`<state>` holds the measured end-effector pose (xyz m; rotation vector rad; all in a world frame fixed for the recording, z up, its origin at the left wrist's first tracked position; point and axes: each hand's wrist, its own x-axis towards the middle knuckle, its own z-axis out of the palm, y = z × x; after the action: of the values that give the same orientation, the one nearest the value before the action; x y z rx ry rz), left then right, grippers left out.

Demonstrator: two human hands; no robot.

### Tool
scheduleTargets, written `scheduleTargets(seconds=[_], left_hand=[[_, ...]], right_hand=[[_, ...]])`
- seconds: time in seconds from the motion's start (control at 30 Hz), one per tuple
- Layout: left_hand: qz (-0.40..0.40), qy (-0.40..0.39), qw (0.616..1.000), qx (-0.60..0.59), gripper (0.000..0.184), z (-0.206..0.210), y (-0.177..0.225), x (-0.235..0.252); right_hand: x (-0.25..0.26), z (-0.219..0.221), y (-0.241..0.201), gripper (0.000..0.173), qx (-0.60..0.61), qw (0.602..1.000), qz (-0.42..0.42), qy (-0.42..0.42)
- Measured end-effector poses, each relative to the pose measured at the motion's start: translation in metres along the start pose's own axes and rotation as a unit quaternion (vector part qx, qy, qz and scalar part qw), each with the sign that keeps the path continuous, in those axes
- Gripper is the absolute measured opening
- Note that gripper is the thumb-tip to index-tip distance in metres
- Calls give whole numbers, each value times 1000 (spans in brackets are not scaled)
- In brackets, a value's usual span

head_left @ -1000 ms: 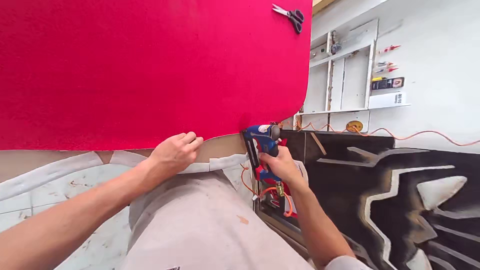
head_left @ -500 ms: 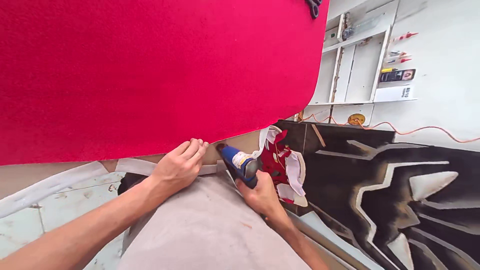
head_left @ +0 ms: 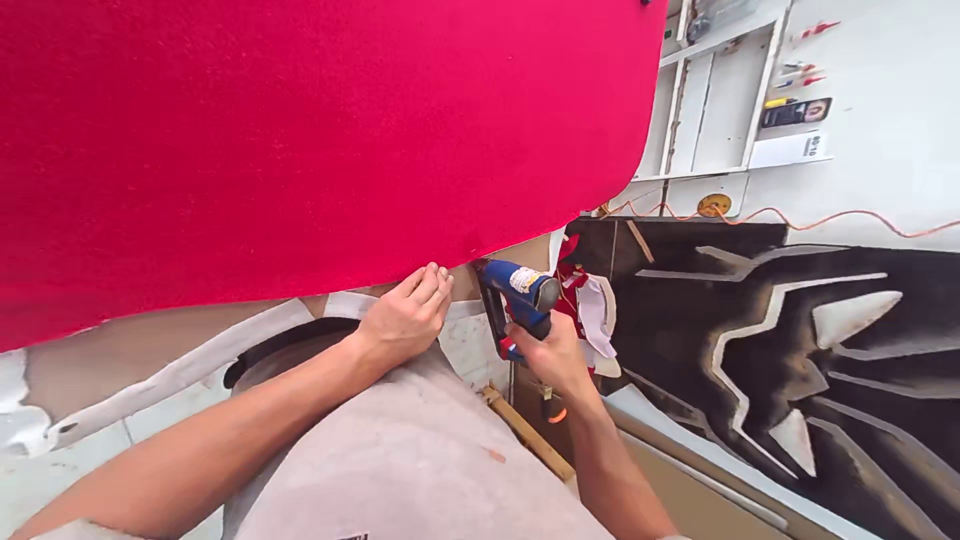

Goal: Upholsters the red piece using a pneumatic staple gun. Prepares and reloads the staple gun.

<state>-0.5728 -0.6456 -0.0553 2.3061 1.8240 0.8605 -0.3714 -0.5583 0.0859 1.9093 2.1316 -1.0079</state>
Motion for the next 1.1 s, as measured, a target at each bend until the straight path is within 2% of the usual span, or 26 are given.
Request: scheduleTargets(seconds=[0.13, 0.3, 0.43, 0.5, 0.6, 0.7, 0.77, 0.9, 1.1], left_hand=[[7, 13, 1000, 0, 33, 1, 0, -4], [7, 32, 999, 5, 30, -4, -1, -17], [-22, 59, 994, -90, 25, -44, -12, -34], [-67, 66, 993, -77, 26, -80, -28, -51], [-142, 4, 990, -17, 33, -122, -75, -76], [-152, -36, 988, 6, 37, -142, -119, -102], [-136, -42, 990, -4, 37, -144, -132, -118], [-133, -36, 990, -26, 36, -146, -130, -133], [-202, -5, 979, -26, 32, -146, -115, -129]], right_hand=[[-16, 14, -10, 17, 44, 998, -7, 32], [-14, 33, -26, 13, 44, 999, -4, 1], [-34, 27, -22, 18, 35, 999, 3, 26], [-42, 27, -25, 18, 60, 998, -7, 36], [-42, 32, -36, 17, 66, 997, -27, 27], [-32, 40, -50, 17, 46, 998, -40, 6], [-24, 48, -56, 16, 34, 999, -36, -12], [-27, 52, -59, 16, 28, 999, -32, -32], [-67, 41, -37, 16, 131, 989, -41, 48]])
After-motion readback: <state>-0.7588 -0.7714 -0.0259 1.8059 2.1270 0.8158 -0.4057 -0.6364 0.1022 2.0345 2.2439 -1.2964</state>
